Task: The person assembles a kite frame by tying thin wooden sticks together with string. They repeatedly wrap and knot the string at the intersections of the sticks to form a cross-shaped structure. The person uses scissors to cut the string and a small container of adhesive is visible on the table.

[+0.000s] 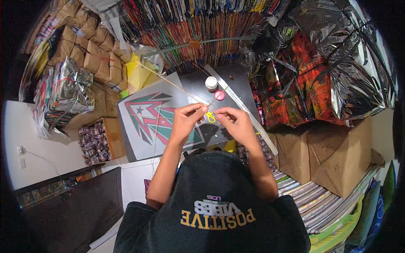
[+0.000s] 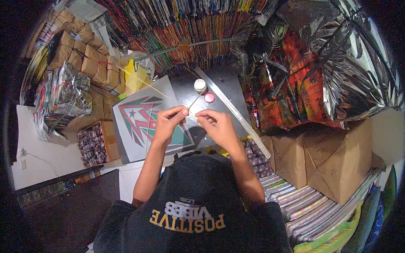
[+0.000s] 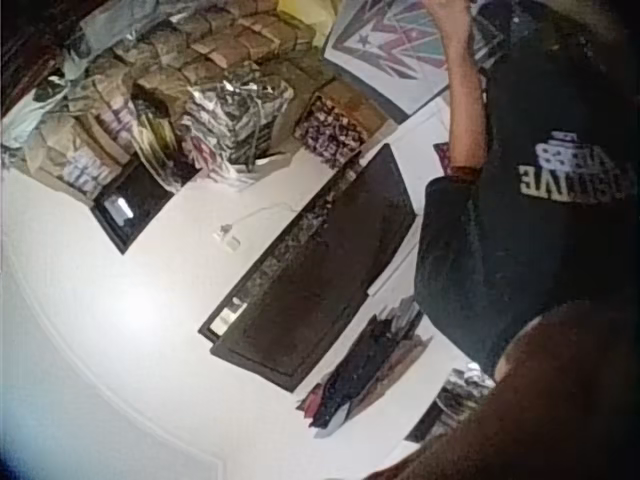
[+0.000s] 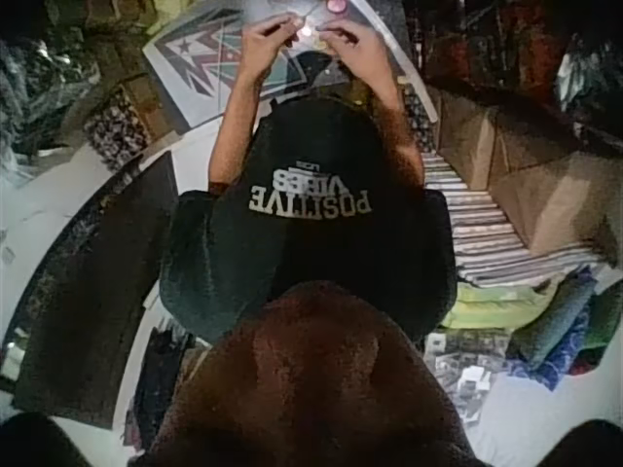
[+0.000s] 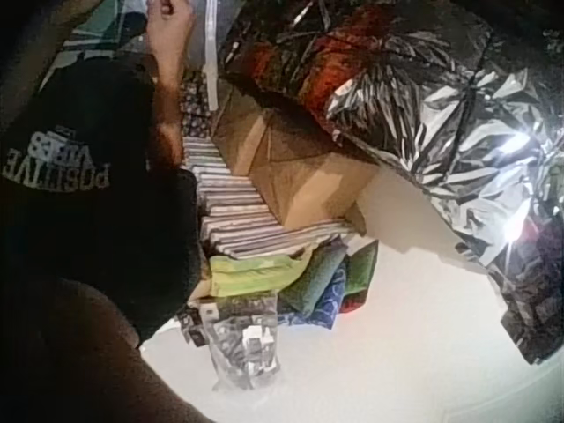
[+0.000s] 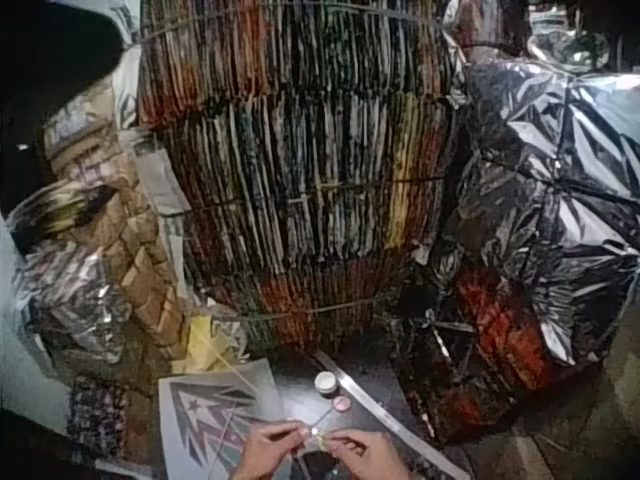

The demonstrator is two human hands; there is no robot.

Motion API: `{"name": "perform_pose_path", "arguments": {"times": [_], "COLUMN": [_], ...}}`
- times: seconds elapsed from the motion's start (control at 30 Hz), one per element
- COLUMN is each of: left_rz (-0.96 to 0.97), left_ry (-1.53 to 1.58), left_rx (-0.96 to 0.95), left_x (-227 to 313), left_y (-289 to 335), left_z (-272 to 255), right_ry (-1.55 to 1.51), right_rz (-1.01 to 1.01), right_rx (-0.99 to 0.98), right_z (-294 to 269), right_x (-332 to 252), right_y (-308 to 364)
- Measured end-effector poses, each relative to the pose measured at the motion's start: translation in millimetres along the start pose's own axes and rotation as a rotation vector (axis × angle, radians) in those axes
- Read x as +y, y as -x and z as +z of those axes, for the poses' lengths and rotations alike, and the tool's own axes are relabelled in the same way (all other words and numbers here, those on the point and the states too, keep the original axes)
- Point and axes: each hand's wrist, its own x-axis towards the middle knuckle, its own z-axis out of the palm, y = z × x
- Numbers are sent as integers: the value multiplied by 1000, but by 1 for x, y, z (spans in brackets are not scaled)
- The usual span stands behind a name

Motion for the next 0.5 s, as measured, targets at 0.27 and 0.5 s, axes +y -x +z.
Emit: {"name": "perform_pose_path", "arguments": {"times": [0.27,0.5], "left_rz": [-53,-70], "left_ry": [-9,23], "left_rx": [117,159], "left_x": [-12,-26], "left_y": [7,19], "left_z": [-39,-70], "right_ry": [177,609], "right_rz": [-34,14], "right_rx": [327,342], "right_z": [-57,-57], "right_x": [68,145], "right_y": [-20,-21]}}
